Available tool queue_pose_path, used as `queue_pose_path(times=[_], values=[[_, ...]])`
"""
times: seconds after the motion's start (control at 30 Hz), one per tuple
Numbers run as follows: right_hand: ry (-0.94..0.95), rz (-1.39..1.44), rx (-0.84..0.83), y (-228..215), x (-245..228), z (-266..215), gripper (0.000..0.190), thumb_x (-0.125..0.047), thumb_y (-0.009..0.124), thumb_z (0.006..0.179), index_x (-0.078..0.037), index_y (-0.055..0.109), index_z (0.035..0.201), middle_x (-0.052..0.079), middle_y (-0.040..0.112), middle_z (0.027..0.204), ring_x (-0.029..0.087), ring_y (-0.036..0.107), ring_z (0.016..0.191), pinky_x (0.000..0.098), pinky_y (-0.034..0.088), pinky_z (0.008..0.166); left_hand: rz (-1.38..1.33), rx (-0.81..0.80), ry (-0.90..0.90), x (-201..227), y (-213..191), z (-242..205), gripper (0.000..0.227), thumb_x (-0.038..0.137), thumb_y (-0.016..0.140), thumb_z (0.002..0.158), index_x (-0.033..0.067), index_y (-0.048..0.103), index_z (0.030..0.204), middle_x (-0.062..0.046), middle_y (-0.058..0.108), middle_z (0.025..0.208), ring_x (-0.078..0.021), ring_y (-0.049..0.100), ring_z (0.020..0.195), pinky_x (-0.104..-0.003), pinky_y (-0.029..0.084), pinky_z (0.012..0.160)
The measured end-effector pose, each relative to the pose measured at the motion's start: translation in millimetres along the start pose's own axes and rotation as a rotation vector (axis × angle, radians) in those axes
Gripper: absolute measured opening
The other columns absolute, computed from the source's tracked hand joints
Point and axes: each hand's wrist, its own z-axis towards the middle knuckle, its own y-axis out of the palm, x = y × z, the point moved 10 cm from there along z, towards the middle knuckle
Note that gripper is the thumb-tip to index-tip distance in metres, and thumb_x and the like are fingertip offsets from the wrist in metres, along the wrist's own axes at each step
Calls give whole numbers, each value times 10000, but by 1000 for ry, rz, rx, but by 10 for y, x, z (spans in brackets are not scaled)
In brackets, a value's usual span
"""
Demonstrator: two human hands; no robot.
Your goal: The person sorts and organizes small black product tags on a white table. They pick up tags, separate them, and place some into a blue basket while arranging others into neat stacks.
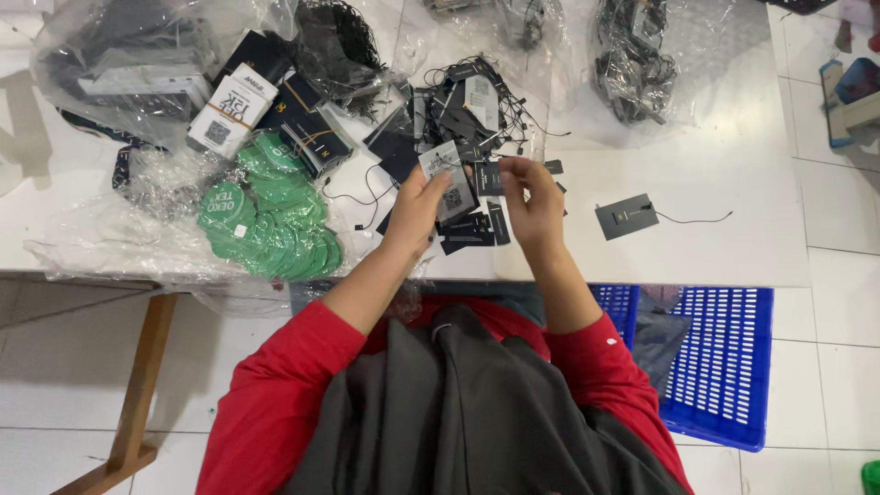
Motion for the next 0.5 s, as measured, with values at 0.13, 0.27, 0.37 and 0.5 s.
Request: queue_pose_path(times=[0.13, 0.27, 0.37, 0.5], values=[[9, 31, -150, 76, 72, 186, 305, 0, 609, 983, -25, 629, 1287, 128, 715, 1191, 188, 707, 1070, 315, 557, 920, 63, -68, 11, 85, 52, -75, 283, 106, 525, 1057, -14, 592, 1305, -91, 712, 1184, -140, 685, 1053, -303, 556, 928], [-38, -48, -201, 109, -16, 221, 356, 5, 603, 974, -23, 622, 1328, 160, 695, 1214, 237, 695, 1112, 333, 551, 910, 102, -62, -21, 131, 54, -114, 273, 113, 532, 1063, -10, 597, 1298, -85, 712, 1170, -135, 675, 1033, -308, 549, 919], [-44, -129, -276, 143, -22, 219, 313, 1, 625, 967, -40, 659, 1276, 164, 717, 1171, 253, 721, 1084, 339, 559, 939, 123, -76, -20, 186, 69, -120, 271, 125, 539, 1060, 0, 594, 1295, -74, 711, 1166, -121, 676, 1038, -297, 552, 920], [-122, -161, -355, 272, -37, 215, 309, -4, 671, 920, -27, 673, 1228, 166, 743, 1121, 278, 715, 1075, 366, 550, 920, 50, -108, -43, 193, 88, -117, 258, 124, 545, 1057, -1, 599, 1275, -80, 722, 1154, -130, 692, 1016, -298, 565, 903]])
